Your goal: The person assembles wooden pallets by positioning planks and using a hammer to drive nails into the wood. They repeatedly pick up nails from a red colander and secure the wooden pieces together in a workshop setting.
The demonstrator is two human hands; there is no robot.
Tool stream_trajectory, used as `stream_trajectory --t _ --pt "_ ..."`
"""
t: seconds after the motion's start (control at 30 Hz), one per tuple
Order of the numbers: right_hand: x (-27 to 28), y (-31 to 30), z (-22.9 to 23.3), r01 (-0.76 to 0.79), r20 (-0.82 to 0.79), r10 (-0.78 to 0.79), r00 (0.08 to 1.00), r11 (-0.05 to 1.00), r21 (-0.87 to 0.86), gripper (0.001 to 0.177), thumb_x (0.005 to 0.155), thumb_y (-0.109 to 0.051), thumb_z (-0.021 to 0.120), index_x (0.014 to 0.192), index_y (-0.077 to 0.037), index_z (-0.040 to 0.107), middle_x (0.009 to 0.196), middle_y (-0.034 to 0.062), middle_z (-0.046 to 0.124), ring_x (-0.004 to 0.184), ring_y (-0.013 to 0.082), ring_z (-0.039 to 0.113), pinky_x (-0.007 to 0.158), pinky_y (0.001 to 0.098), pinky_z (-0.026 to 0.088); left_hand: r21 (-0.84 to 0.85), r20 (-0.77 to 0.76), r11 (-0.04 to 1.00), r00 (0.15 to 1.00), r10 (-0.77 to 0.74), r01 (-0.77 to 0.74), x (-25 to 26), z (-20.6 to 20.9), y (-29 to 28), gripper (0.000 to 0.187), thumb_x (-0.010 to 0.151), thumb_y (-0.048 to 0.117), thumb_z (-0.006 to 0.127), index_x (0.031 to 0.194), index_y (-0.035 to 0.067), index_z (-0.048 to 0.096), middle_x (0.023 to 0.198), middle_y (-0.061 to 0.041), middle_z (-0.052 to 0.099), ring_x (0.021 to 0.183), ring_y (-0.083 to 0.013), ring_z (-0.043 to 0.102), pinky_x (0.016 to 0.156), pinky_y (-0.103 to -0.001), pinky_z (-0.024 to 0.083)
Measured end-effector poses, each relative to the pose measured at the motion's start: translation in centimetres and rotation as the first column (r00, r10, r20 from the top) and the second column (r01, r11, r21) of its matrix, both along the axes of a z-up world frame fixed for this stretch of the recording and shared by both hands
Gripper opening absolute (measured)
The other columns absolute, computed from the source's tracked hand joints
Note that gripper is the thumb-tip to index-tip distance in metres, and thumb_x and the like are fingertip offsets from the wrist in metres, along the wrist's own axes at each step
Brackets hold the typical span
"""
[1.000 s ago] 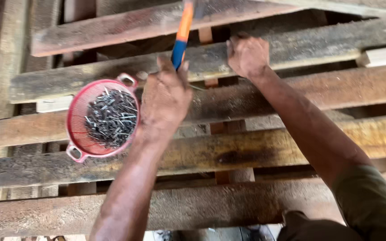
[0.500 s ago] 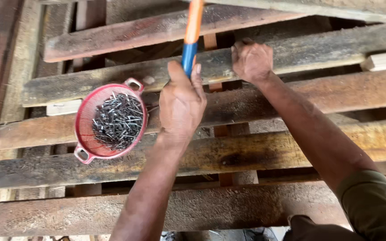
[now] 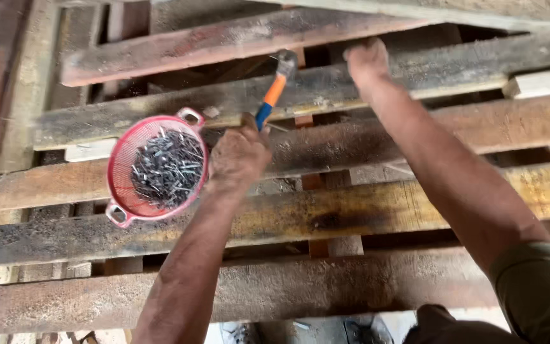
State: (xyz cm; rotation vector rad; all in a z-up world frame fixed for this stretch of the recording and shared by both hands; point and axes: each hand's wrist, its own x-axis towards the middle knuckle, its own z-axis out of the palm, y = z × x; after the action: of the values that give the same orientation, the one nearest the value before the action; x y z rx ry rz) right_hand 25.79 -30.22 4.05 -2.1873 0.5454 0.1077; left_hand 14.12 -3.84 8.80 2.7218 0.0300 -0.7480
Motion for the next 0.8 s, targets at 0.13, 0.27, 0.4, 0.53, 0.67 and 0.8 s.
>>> stream_trajectory --t 0.13,0.27,0.4,0.53,0.67,0.8 --pt "-0.8 1.3 2.6 0.279 -0.125 -0.253 0.959 0.794 0.541 0.012 0.111 -0.001 0.055 0.110 -0.010 0.063 0.113 0.0049 0.064 0.095 0.0097 0.068 0.077 0.0173 0.062 0.398 0.257 0.880 0.889 -0.380 0.261 -1.0 -6.4 0.5 0.048 0.118 0.033 0.038 0.154 0.002 0.045 0.110 -0.026 0.058 0.059 -0.0206 0.065 0.040 -0.033 0.062" --pt "-2.0 4.2 1.7 0.050 0.073 -0.107 0.992 0.838 0.544 0.037 0.105 0.006 0.064 0.142 -0.003 0.064 0.135 0.0143 0.072 0.105 0.0175 0.086 0.095 0.0199 0.078 0.223 0.646 0.975 0.747 -0.159 0.014 -0.7 -12.0 0.6 0.071 0.117 0.055 0.043 0.141 -0.012 0.045 0.069 -0.016 0.066 0.047 -0.0314 0.066 0.035 -0.049 0.054" --pt "-2.2 3.8 -3.7 -0.121 0.241 -0.044 0.969 0.768 0.628 0.018 0.104 0.008 0.075 0.101 -0.008 0.082 0.118 0.0167 0.082 0.096 0.0252 0.090 0.076 0.0245 0.081 -0.334 0.197 0.928 0.951 0.238 -0.163 -1.0 -6.5 0.4 0.037 0.117 0.044 0.044 0.128 0.009 0.047 0.075 -0.006 0.068 0.050 -0.0239 0.065 0.042 -0.042 0.059" --pt "-3.9 3.5 -5.1 -0.498 0.572 0.210 0.793 0.764 0.410 0.013 0.100 0.002 0.084 0.107 -0.008 0.081 0.104 0.0119 0.080 0.096 0.0196 0.078 0.090 0.0329 0.068 -0.267 0.266 0.951 0.937 0.227 -0.154 -0.9 -6.2 0.4 0.044 0.113 0.050 0.046 0.123 0.007 0.053 0.088 -0.025 0.076 0.083 -0.0493 0.076 0.072 -0.063 0.063" --pt "-4.1 4.1 -6.2 -0.505 0.634 0.265 0.726 0.832 0.230 0.011 0.103 -0.008 0.086 0.112 -0.008 0.082 0.107 0.0135 0.082 0.107 0.0183 0.074 0.103 0.0391 0.059 -0.206 0.177 0.962 0.959 0.219 -0.182 -0.8 -5.3 0.3 0.051 0.111 0.056 0.043 0.124 0.008 0.055 0.102 -0.028 0.078 0.104 -0.0500 0.079 0.086 -0.063 0.066" --pt "-4.2 4.2 -6.2 -0.479 0.634 0.252 0.731 0.851 0.214 0.011 0.101 -0.007 0.088 0.111 -0.009 0.083 0.103 0.0110 0.082 0.103 0.0147 0.073 0.099 0.0354 0.058 -0.199 0.177 0.967 0.965 0.194 -0.158 -1.3 -4.7 0.2 0.051 0.112 0.056 0.041 0.123 0.007 0.054 0.099 -0.028 0.077 0.100 -0.0486 0.080 0.082 -0.061 0.067"
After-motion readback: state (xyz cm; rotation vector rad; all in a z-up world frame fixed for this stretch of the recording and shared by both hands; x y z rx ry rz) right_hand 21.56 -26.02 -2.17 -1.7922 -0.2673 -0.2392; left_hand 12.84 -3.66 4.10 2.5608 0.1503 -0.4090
